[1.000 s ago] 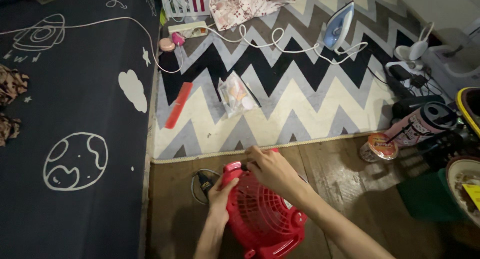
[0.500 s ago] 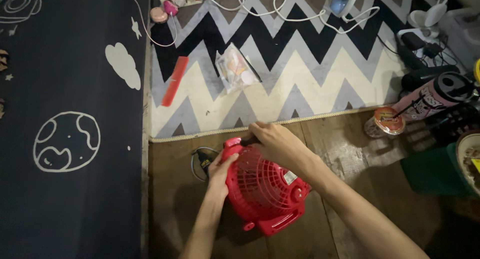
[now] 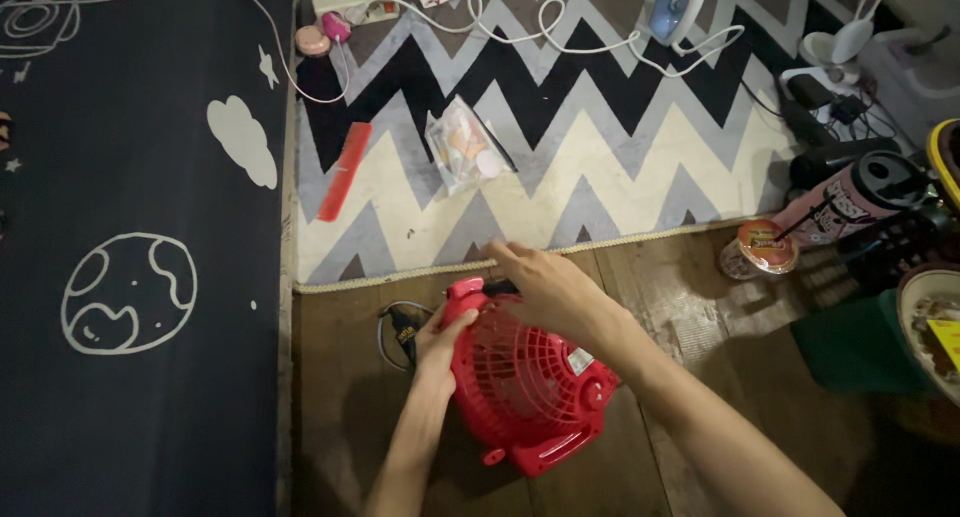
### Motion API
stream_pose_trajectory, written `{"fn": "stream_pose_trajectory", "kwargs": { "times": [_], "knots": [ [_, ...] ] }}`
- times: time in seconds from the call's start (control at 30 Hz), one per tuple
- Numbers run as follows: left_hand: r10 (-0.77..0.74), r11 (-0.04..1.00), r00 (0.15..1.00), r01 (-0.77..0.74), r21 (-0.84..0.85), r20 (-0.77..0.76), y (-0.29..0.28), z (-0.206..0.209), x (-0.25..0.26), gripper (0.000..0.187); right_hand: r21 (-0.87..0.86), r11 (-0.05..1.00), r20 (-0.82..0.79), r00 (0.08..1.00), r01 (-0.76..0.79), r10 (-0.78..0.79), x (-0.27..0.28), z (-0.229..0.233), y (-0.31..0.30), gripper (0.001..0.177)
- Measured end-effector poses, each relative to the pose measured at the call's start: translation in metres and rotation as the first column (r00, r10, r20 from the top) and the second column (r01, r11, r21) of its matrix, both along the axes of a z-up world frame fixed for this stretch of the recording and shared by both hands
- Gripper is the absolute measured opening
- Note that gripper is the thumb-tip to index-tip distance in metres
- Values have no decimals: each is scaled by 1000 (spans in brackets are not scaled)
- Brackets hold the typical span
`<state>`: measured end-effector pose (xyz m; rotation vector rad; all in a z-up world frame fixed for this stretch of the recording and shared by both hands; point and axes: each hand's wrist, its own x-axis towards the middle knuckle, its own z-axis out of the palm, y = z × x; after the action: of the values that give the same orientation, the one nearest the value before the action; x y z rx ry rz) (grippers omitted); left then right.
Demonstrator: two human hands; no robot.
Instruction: The person assembles a red car-shaped fan by attaching the fan blade to the motor hub, fitting the front grille, and securing the rear cover with a screwdriver. The person uses a screwdriver to tighten screws on the rear cover and rotates the fan to check alignment.
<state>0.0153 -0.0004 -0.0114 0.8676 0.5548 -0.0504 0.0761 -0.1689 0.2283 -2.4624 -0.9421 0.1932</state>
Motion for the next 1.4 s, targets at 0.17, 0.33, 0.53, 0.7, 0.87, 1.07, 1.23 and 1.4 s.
{"fn": "stream_pose_trajectory", "kwargs": {
  "times": [0.17, 0.33, 0.53, 0.7, 0.87, 1.07, 1.23, 1.4],
  "knots": [
    [19, 1000, 999, -19, -23, -32, 2, -3, -3, 56, 92, 995, 1, 999, -48, 48, 2, -8, 0, 36],
    [31, 999, 1000, -31, -27, 6, 2, -3, -9, 54, 198, 980, -2, 1000, 7, -7, -5, -29, 4, 18],
    [26, 998, 999, -24, 55, -20, 4, -1, -9, 55, -53, 946, -34, 946, 320, -322, -10, -34, 14, 24],
    [20, 1000, 993, -18, 20, -117, 8, 3, -2, 60, -45, 971, -31, 972, 233, -234, -14, -4, 10, 42],
    [1, 1000, 1000, 0, 10, -29, 8, -1, -3, 58, 200, 979, 0, 999, -37, 38, -8, -1, 1, 27],
    [22, 1000, 998, -22, 2, -56, 7, 0, -10, 57, 127, 978, -61, 985, 168, -161, -9, -25, 8, 21],
    [50, 998, 998, -49, 34, -46, 9, 2, -16, 59, -146, 919, -81, 921, 367, -381, -15, -26, 26, 35],
    [56, 998, 978, -55, 9, -201, 12, 7, -16, 61, -94, 967, -203, 946, 238, -253, -14, -7, 21, 50]
  ]
}}
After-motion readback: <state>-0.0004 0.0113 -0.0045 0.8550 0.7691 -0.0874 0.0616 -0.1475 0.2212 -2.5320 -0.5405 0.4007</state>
